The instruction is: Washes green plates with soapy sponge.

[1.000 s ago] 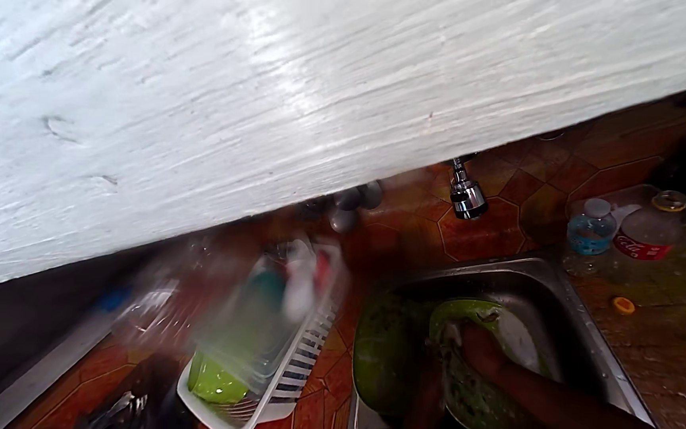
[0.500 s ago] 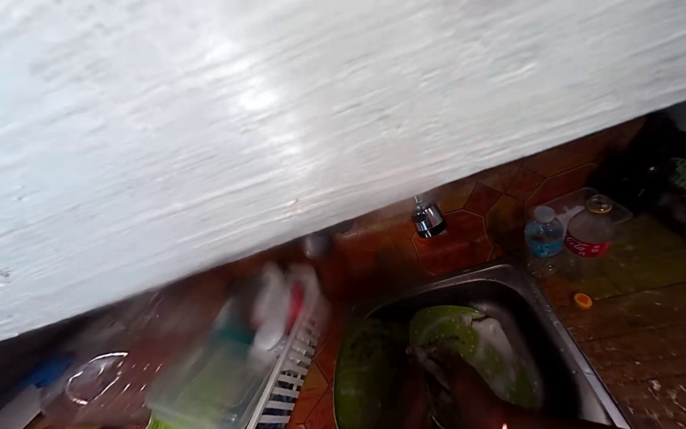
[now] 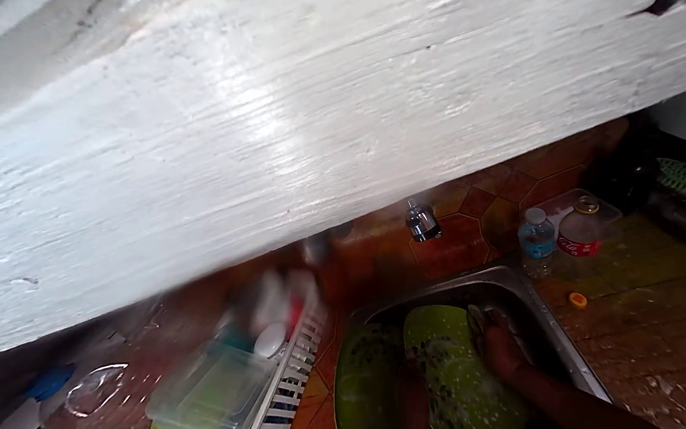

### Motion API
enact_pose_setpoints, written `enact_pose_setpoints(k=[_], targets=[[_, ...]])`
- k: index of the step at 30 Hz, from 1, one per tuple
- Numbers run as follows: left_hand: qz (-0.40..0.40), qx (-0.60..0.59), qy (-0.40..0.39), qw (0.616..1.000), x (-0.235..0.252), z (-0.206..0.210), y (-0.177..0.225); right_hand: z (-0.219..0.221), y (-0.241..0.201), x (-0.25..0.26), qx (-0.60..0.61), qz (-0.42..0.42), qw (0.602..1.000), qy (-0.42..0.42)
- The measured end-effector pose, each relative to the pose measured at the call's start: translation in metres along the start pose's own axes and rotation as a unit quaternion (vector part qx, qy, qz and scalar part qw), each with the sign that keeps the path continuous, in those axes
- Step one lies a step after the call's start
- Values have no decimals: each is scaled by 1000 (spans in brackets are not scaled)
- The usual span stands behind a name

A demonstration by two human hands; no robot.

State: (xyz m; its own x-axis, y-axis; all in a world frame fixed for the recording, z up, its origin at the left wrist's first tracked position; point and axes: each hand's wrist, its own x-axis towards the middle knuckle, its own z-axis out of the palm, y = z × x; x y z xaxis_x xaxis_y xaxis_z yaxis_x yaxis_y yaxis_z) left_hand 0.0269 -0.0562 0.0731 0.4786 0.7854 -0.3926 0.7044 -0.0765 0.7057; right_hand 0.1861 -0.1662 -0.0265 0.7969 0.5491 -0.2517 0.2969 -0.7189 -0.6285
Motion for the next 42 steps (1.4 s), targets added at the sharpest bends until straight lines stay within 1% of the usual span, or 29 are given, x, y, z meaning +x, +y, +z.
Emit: enact_pose_setpoints(k=[1, 3, 5, 7, 9, 11, 13, 15, 17, 20, 23, 24, 26, 28, 30, 32, 35, 38, 40, 41, 42], targets=[[1, -4, 7, 1000, 1, -2, 1, -9, -6, -5, 15, 8, 1000, 5], [5, -21, 21, 1000, 3, -5, 2, -25, -23, -28, 66, -19, 998, -15], [10, -27, 29, 999, 3, -4, 3, -33, -42, -61, 124, -95, 985, -73], [23, -12, 26, 999, 2, -2, 7, -25, -56, -87, 181, -194, 957, -113], [41, 0, 29, 999, -1, 3, 7, -7, -60, -102, 229, -280, 927, -103], [59, -12, 45, 997, -5, 4, 6, 3, -57, -101, 220, -319, 917, -100], [66, -35, 65, 995, -9, 1, 4, 7, -46, -92, 144, -316, 933, -96], [56, -45, 81, 994, -12, -7, 5, 11, -33, -74, 53, -266, 958, -98], [45, -50, 86, 994, -15, -14, 3, 12, -16, -50, -23, -201, 972, -118], [47, -65, 89, 993, -17, -17, 0, 1, -2, -28, -87, -166, 975, -123], [42, -84, 109, 990, -14, -17, -3, -6, -13, -46, -82, -145, 973, -158], [40, -94, 117, 988, -12, -17, -4, -8, -17, -56, -66, -144, 970, -182], [38, -102, 131, 985, -6, -18, -5, -8, -21, -74, -28, -182, 960, -210], [36, -89, 143, 985, -2, -21, -5, 0, -15, -85, 39, -251, 947, -198], [30, -68, 141, 987, -1, -23, -5, 4, -3, -82, 59, -296, 932, -199], [27, -52, 126, 990, -3, -25, -7, 3, 10, -69, 7, -296, 931, -214], [39, -32, 91, 995, -8, -27, -5, -6, 26, -34, -97, -253, 937, -220], [36, -17, 47, 998, -17, -22, -4, -18, 25, -8, -168, -245, 938, -180], [37, -36, 53, 997, -18, -18, -5, -24, 17, -6, -184, -247, 939, -152], [39, -44, 62, 996, -18, -18, -6, -26, 12, -12, -187, -245, 939, -150], [40, -53, 71, 995, -17, -20, -7, -28, 7, -22, -183, -238, 939, -165]])
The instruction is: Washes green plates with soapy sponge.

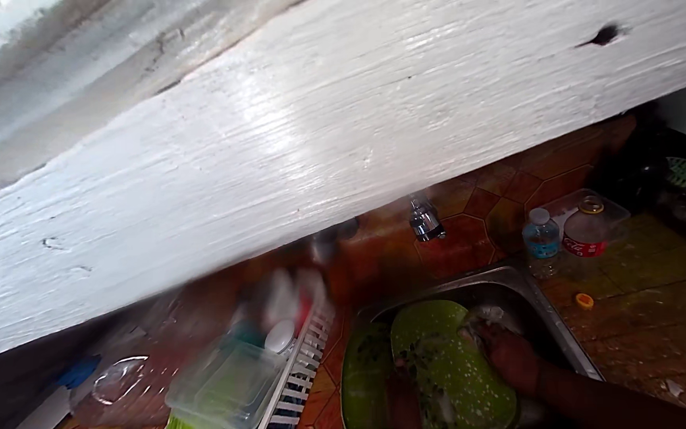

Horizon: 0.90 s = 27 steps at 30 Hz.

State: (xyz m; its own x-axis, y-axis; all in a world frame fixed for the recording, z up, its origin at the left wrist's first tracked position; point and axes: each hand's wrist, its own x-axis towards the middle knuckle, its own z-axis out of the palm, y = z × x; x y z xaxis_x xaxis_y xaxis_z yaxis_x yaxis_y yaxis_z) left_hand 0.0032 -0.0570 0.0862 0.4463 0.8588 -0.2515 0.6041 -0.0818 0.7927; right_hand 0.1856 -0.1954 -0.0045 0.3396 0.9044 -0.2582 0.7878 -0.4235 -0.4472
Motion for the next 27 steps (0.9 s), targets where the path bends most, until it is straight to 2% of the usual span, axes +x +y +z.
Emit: enact_pose_setpoints(k=[4, 7, 11, 14, 16, 19, 23, 25, 27], targets=[[-3, -6, 51, 999, 12, -4, -10, 26, -15, -31, 55, -91, 994, -23], [1, 17, 39, 999, 14, -3, -13, 40, -10, -33, 74, -131, 989, -6], [-7, 31, -7, 999, -2, 2, -2, 18, 8, -11, 47, -60, 997, 14], [-2, 19, -21, 1000, -5, 10, -5, 3, 12, 9, 37, -6, 997, 66], [-4, 7, -7, 1000, -1, 9, -9, 0, -2, 3, 57, -3, 998, 31], [-16, -1, -3, 1000, 4, 2, -12, 22, -26, -21, 122, -91, 988, 5], [-24, -16, -28, 999, 11, 4, -22, 44, -53, -27, 173, -282, 942, 65], [-20, -35, -35, 999, 16, 10, -25, 41, -65, -22, 182, -322, 926, 78], [-27, -49, -40, 998, 19, 13, -24, 39, -72, -14, 157, -332, 927, 75]])
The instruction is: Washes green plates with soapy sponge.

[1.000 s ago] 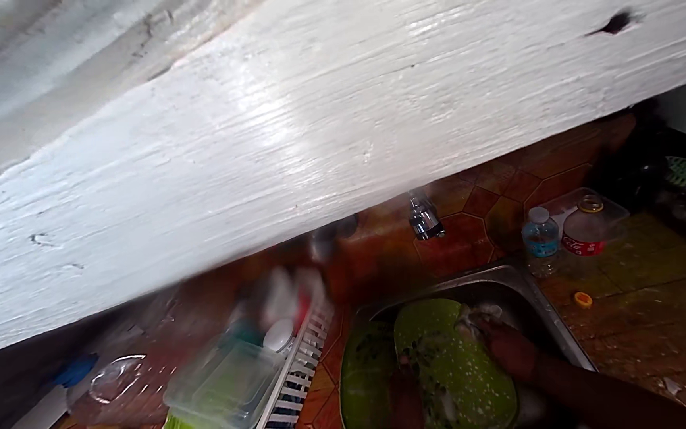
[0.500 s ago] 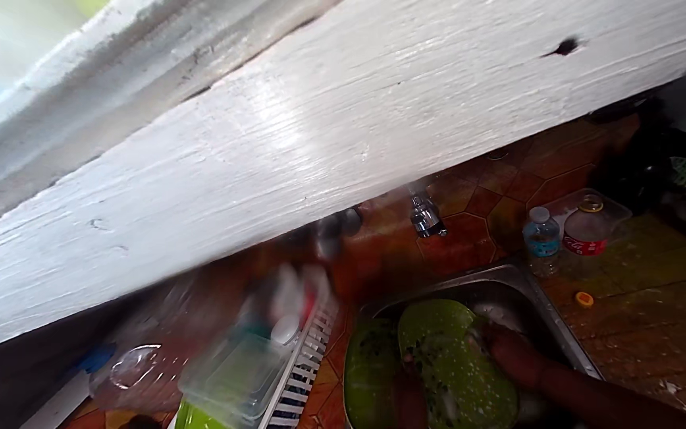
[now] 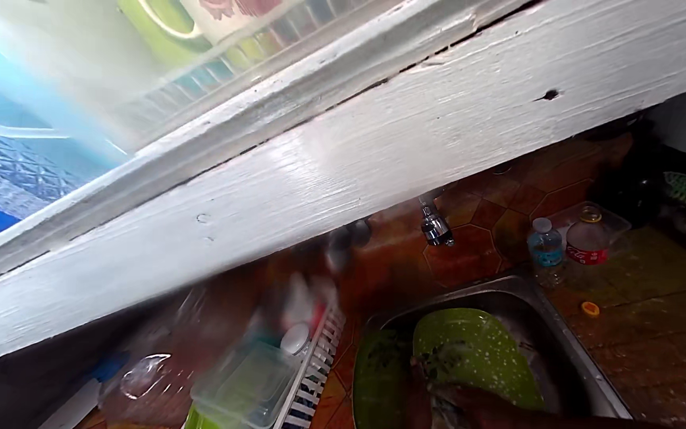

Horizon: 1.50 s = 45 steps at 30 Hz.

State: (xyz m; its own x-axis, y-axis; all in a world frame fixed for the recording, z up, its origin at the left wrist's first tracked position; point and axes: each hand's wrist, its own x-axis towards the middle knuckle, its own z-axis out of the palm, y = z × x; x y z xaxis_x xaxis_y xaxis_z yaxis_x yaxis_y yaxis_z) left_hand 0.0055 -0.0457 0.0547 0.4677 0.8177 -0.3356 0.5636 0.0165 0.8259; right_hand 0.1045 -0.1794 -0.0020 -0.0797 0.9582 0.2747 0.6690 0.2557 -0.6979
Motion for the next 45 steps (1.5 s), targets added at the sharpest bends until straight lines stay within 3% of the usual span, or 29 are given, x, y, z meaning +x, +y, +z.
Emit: enact_pose_setpoints(k=[3, 9, 16, 21, 24, 29, 32, 37, 39, 41, 45], targets=[[-4, -32, -22, 999, 1, -3, 3, -3, 2, 19, -56, 35, 998, 12], [-4, 58, -56, 997, -8, -5, 10, -33, 33, 61, -83, 227, 970, 25], [-10, 34, -25, 999, 0, -16, 3, -37, 72, 9, -142, 342, 929, -9], [-1, 63, -53, 997, -1, -4, 3, -21, 56, -2, -88, 452, 887, -9], [13, 104, -75, 992, -5, 4, 7, -22, 40, 14, -36, 429, 903, 8], [35, 64, -80, 994, -5, 8, 6, -25, -6, 27, -16, 283, 959, 3], [42, 36, -41, 998, -3, 9, 0, -16, -22, 7, -15, 196, 980, -28], [17, 12, -3, 1000, -7, 5, 0, -6, -8, -45, -50, 84, 994, -46], [20, -2, 0, 1000, -10, 1, 1, -12, 4, -62, -69, 127, 989, -30], [24, 3, 2, 1000, -14, -2, 3, -21, 16, -66, -81, 226, 971, 1], [26, 2, -5, 1000, -26, -2, 5, -40, 24, -36, -90, 335, 933, 96]])
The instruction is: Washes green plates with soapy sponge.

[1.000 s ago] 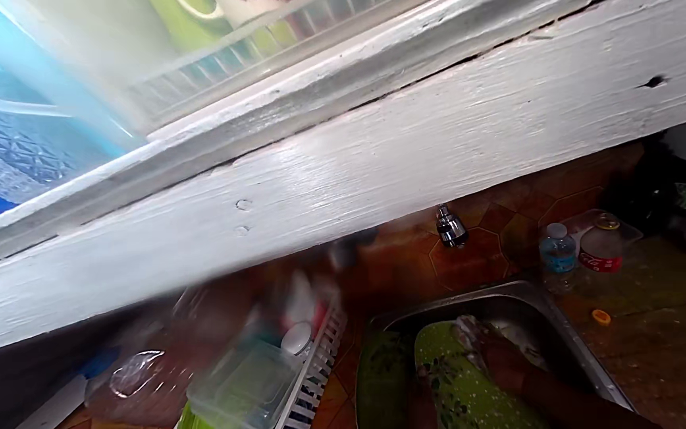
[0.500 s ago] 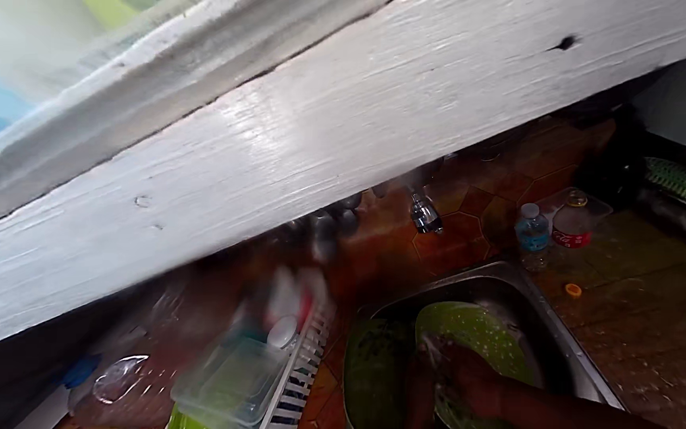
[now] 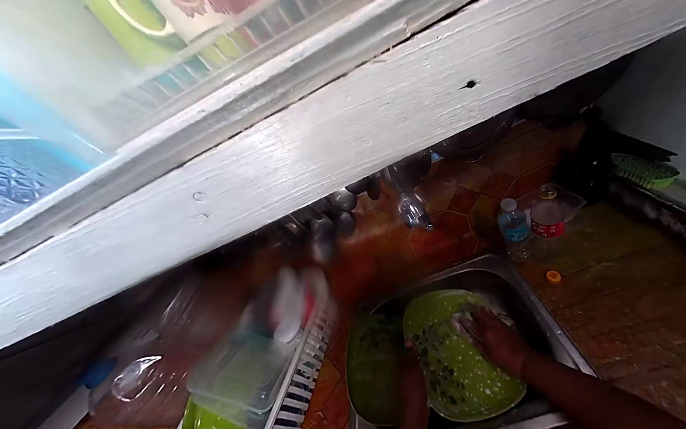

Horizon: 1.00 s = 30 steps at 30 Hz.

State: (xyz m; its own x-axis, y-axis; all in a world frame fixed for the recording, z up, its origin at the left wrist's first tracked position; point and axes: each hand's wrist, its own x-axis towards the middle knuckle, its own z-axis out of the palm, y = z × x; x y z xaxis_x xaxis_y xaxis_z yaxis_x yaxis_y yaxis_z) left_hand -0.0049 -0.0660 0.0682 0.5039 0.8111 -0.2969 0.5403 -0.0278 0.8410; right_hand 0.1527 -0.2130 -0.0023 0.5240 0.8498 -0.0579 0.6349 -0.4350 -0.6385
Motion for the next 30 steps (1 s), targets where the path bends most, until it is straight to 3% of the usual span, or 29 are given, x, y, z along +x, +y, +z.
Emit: enact_pose_setpoints(k=[2, 6, 8, 11, 14, 18, 21, 23, 25, 27, 30], targets=[[21, -9, 0, 1000, 0, 0, 0, -4, -19, 9, 11, 23, 1000, 13], [33, 16, -8, 999, 3, -6, 3, -8, -65, 5, 46, 19, 997, -60], [28, 22, -12, 999, 8, -9, -2, -15, -78, 2, 138, 30, 986, -85], [13, -9, -20, 1000, 11, -13, -6, -33, -85, 6, 300, 60, 952, -31], [-1, -43, -31, 999, 10, -17, -6, -46, -81, 13, 188, 96, 977, 32], [-13, -59, -39, 997, 5, -17, 0, -16, -74, -1, 42, -28, 998, -22], [-11, -48, -54, 997, 8, -11, -6, 16, -94, -16, 24, -78, 994, -69], [1, -32, -62, 998, 12, -10, -9, 30, -97, -16, 17, -98, 993, -58], [17, -29, -77, 997, 13, -11, -6, 26, -83, -5, 4, -76, 997, -28], [17, -32, -84, 996, 12, -14, -2, 16, -60, 7, -2, 2, 1000, 16], [20, -37, -66, 997, 19, -19, 4, 6, -39, 15, -15, 93, 996, 3]])
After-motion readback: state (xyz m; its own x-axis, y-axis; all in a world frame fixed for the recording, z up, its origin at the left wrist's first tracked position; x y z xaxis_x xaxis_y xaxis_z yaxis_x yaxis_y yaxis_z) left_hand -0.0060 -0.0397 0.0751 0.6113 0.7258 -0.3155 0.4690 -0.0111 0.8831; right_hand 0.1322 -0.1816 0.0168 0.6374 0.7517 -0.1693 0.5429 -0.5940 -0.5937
